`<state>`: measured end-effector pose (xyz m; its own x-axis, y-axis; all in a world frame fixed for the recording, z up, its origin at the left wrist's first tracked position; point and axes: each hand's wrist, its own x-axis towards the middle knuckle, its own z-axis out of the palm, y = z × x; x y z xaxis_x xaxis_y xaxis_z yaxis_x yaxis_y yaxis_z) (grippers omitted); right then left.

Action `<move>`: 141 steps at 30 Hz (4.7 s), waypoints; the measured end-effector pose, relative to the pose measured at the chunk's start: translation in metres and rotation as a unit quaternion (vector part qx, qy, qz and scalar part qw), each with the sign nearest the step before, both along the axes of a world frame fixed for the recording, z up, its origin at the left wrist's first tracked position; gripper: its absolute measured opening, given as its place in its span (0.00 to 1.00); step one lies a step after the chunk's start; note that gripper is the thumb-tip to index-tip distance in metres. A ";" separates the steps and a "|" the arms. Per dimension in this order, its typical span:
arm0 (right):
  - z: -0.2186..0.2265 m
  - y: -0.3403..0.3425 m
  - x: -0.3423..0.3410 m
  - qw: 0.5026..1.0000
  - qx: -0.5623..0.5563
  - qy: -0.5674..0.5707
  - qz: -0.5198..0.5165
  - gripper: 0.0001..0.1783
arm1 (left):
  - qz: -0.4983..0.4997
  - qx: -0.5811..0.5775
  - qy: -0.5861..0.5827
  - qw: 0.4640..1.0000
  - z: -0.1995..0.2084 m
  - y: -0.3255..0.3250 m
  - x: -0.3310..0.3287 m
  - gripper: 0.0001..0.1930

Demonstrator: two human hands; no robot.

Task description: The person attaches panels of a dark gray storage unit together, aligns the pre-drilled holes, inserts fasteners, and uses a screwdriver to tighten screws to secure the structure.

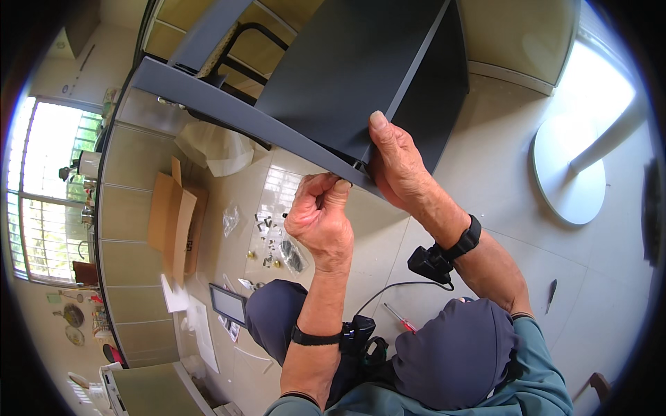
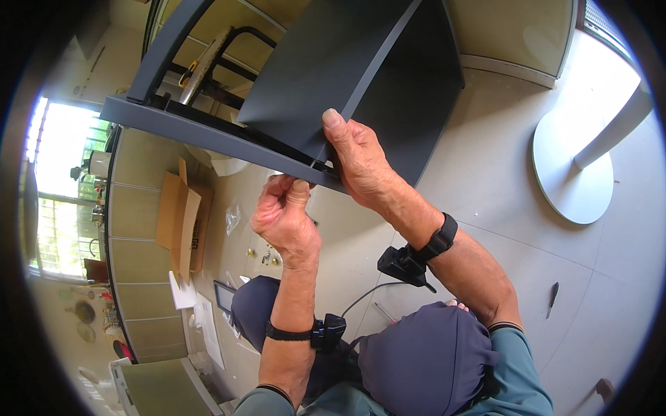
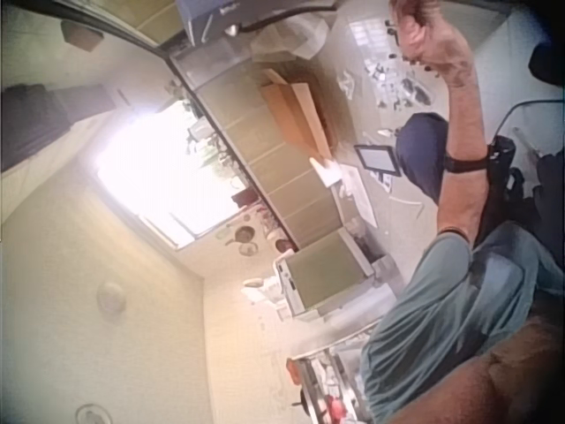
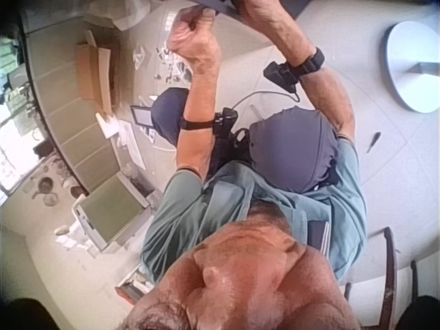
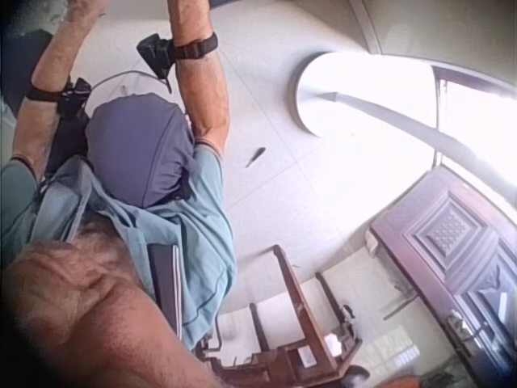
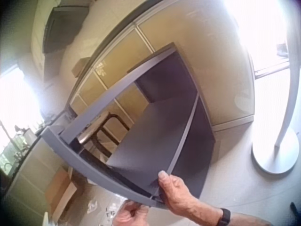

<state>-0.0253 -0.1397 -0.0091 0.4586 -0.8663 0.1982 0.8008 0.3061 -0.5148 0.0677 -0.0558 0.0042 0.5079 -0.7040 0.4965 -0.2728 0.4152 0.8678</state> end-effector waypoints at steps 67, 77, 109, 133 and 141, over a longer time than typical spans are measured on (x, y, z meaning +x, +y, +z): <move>0.037 0.015 -0.003 0.905 0.023 0.356 -0.232 0.23 | -0.076 0.144 0.185 0.969 0.024 -0.028 -0.003 0.10; 0.047 0.020 -0.003 0.779 -0.039 0.564 -0.271 0.24 | -0.127 0.115 0.278 0.945 0.016 -0.029 -0.001 0.11; 0.008 0.000 0.017 0.919 0.030 0.208 -0.334 0.16 | -0.104 0.167 0.241 0.950 0.030 -0.028 0.001 0.12; -0.011 -0.012 0.012 0.846 -0.061 0.343 -0.403 0.20 | -0.230 0.104 0.232 0.939 -0.004 -0.027 0.028 0.05; 0.001 -0.011 0.019 0.899 0.020 0.203 -0.389 0.14 | -0.118 0.427 0.065 0.894 -0.105 -0.003 0.073 0.08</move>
